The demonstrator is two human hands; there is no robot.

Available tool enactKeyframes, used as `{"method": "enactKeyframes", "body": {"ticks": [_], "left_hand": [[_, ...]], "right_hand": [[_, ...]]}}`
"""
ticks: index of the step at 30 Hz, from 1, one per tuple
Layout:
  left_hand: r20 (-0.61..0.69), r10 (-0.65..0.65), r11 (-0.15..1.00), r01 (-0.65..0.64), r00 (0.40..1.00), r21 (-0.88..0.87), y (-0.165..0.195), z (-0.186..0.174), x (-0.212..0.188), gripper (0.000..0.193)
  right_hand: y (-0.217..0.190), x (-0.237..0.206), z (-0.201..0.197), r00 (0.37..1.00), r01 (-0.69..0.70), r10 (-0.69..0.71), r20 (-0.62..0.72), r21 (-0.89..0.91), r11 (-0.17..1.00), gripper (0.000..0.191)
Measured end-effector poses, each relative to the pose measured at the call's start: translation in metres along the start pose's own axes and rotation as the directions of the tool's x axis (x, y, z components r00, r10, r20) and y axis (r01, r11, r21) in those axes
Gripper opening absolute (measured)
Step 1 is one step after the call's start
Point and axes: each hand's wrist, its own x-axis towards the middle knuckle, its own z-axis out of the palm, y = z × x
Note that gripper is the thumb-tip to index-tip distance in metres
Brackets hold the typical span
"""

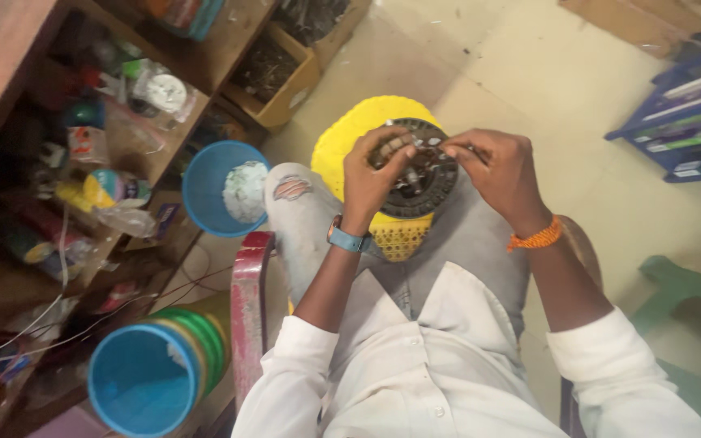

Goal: The person sits with an electric motor armature on their lap and works the copper windings by hand, pressing and tucking wire ends around the commutator slots and rotating the armature to reach different sections. They continue adjusting the windings around the rotor throughout the clip.

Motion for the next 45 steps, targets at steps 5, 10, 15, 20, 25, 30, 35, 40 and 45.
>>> {"method": "enactKeyframes", "body": {"ticks": [5,10,15,20,25,30,35,40,45], "left_hand": [[-0.138,0.180,0.954,-0.139,0.974,0.266,0.010,0.009,-0.005,0.025],[-0.175,0.237,0.932,-0.173,0.956,0.320,0.016,0.016,-0.006,0.023],[-0.201,0.244,0.931,-0.170,0.949,0.324,0.013,0.020,-0.007,0.025],[-0.144,0.112,0.986,-0.092,0.983,0.142,0.004,0.020,-0.004,0.026],[0.312,-0.338,0.682,0.460,0.888,-0.569,-0.004,-0.019,0.025,0.055],[0.397,-0.283,0.514,0.488,0.873,-0.706,-0.007,-0.020,0.034,0.064],[0.415,-0.131,0.562,0.412,0.900,-0.717,-0.014,-0.021,0.034,0.047],[0.476,-0.105,0.630,0.429,0.873,-0.648,-0.020,-0.026,0.038,0.019],[0.471,-0.091,0.629,0.417,0.878,-0.656,-0.022,-0.026,0.036,0.016]], "right_hand": [[-0.007,0.026,-0.003,1.000,0.020,-0.019,0.014,-0.078,0.997,0.010],[-0.009,0.051,0.001,0.955,0.296,-0.295,0.029,-0.150,0.943,0.012],[-0.010,0.064,0.004,0.942,0.334,-0.321,0.099,-0.165,0.928,0.012],[-0.003,0.071,0.009,0.928,0.368,-0.333,0.169,-0.257,0.894,0.013],[0.004,0.094,0.025,0.885,0.425,-0.304,0.354,-0.342,0.838,0.023],[-0.008,0.099,0.033,0.892,0.408,-0.288,0.348,-0.348,0.844,0.020],[-0.028,0.055,0.024,0.962,0.187,-0.152,0.228,-0.143,0.972,0.018],[-0.040,0.013,0.030,0.989,0.133,-0.130,0.074,-0.036,0.990,0.014],[-0.023,-0.009,0.037,0.995,-0.030,0.030,0.097,0.000,1.000,0.016]]}}
